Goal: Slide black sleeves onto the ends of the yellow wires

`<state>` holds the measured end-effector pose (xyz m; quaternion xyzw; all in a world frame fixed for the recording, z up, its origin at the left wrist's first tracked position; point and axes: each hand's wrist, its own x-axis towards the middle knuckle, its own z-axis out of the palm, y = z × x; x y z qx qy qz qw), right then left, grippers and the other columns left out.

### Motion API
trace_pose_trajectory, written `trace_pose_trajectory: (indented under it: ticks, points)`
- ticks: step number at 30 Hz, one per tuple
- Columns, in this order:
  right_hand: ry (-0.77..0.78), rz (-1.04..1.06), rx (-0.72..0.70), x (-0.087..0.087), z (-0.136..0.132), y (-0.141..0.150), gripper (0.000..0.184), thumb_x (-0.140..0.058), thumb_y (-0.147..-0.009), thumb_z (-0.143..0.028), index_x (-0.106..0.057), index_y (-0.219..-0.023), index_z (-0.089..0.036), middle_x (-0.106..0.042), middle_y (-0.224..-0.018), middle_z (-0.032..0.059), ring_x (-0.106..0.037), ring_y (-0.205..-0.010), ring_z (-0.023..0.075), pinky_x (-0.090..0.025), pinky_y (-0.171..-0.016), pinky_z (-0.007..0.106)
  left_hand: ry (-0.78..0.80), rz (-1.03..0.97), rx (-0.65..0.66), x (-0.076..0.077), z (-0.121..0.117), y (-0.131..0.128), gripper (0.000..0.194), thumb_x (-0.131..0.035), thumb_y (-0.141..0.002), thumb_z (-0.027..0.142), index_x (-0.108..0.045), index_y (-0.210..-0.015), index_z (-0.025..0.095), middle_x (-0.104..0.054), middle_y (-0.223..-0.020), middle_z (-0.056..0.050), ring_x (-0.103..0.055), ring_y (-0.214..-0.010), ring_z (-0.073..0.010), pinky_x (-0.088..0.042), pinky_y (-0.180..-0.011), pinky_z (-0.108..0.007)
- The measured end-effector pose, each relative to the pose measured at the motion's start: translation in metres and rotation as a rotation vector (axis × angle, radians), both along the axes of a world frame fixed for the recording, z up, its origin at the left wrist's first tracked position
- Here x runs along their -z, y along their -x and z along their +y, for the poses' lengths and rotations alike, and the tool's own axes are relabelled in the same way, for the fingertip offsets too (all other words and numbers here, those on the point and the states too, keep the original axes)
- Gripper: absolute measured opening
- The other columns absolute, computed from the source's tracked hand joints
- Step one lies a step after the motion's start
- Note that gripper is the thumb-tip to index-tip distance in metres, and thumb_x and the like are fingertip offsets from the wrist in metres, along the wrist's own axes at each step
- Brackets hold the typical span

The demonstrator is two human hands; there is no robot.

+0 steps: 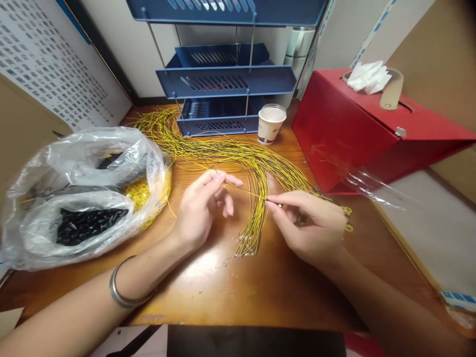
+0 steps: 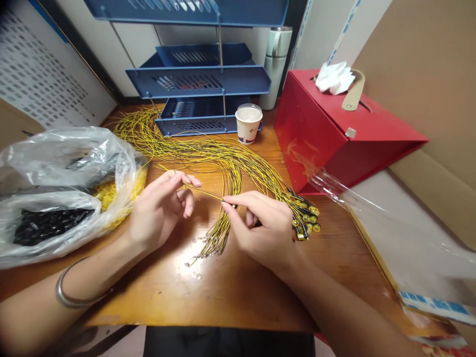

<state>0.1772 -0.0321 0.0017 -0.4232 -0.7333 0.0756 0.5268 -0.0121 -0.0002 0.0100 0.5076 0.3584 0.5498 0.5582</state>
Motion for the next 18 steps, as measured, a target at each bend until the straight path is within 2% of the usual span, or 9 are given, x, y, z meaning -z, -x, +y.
trace_pose_trajectory:
  ticks: [3,6,9,13,15,16,18]
  points:
    - [-0.082,-0.004,0.057,-0.006,0.001,-0.004,0.019,-0.071,-0.074,-0.007,-0.07,-0.088,-0.02,-0.068,-0.066,-0.0013,-0.052,-0.047,0.0079,-0.04,-0.043,0.023,0.106,-0.146,-0.065,-0.026,0.003,0.001,0.017,-0.048,-0.093,0.028,-0.053,-0.08,0.018,-0.067,-0.092,-0.003,-0.051,-0.044,-0.0064,-0.042,-0.04,-0.023]
    - [-0.183,-0.033,0.103,-0.01,0.004,-0.009,0.022,-0.071,-0.072,-0.004,-0.069,-0.087,-0.02,-0.068,-0.066,-0.0015,-0.059,-0.051,0.0104,-0.044,-0.045,0.023,0.216,-0.227,-0.178,-0.06,0.012,0.01,0.024,-0.038,-0.097,0.025,-0.05,-0.076,0.02,-0.065,-0.082,0.0,-0.042,-0.042,-0.0064,-0.037,-0.04,-0.023]
    - [-0.248,-0.034,0.145,-0.015,0.007,-0.018,0.026,-0.072,-0.068,-0.002,-0.07,-0.087,-0.02,-0.069,-0.068,-0.0005,-0.062,-0.056,0.013,-0.048,-0.049,0.025,0.171,-0.223,-0.321,-0.093,0.029,0.029,0.032,-0.033,-0.098,0.022,-0.045,-0.069,0.018,-0.057,-0.069,0.0,-0.029,-0.041,-0.0061,-0.027,-0.04,-0.024]
    - [-0.249,-0.034,0.229,-0.021,0.004,-0.034,0.027,-0.075,-0.066,-0.001,-0.071,-0.084,-0.02,-0.072,-0.073,0.0006,-0.065,-0.062,0.0152,-0.052,-0.057,0.027,0.048,-0.056,-0.44,-0.12,0.067,0.068,0.022,-0.034,-0.095,0.015,-0.041,-0.074,0.017,-0.038,-0.061,0.002,-0.019,-0.048,-0.006,-0.018,-0.046,-0.023]
    - [-0.238,-0.075,0.267,-0.021,-0.002,-0.042,0.022,-0.075,-0.068,-0.005,-0.071,-0.082,-0.021,-0.073,-0.074,0.0002,-0.066,-0.062,0.0153,-0.053,-0.058,0.027,0.027,0.095,-0.523,-0.126,0.091,0.09,0.018,-0.037,-0.098,0.024,-0.043,-0.084,0.016,-0.027,-0.061,0.004,-0.015,-0.051,-0.0056,-0.017,-0.051,-0.023]
    - [-0.236,-0.107,0.284,-0.02,-0.005,-0.047,0.018,-0.075,-0.07,-0.008,-0.071,-0.081,-0.022,-0.073,-0.072,-0.0004,-0.066,-0.061,0.015,-0.053,-0.058,0.027,0.025,0.181,-0.535,-0.129,0.104,0.1,0.026,-0.033,-0.101,0.035,-0.046,-0.091,0.014,-0.023,-0.063,0.004,-0.014,-0.053,-0.0051,-0.017,-0.054,-0.022]
    - [-0.188,-0.166,0.295,-0.016,-0.013,-0.055,0.006,-0.073,-0.076,-0.018,-0.07,-0.076,-0.023,-0.072,-0.067,-0.0016,-0.066,-0.057,0.0147,-0.054,-0.058,0.027,0.029,0.361,-0.59,-0.132,0.13,0.121,0.055,-0.01,-0.102,0.049,-0.048,-0.1,0.009,-0.018,-0.065,0.005,-0.014,-0.055,-0.0024,-0.016,-0.059,-0.021]
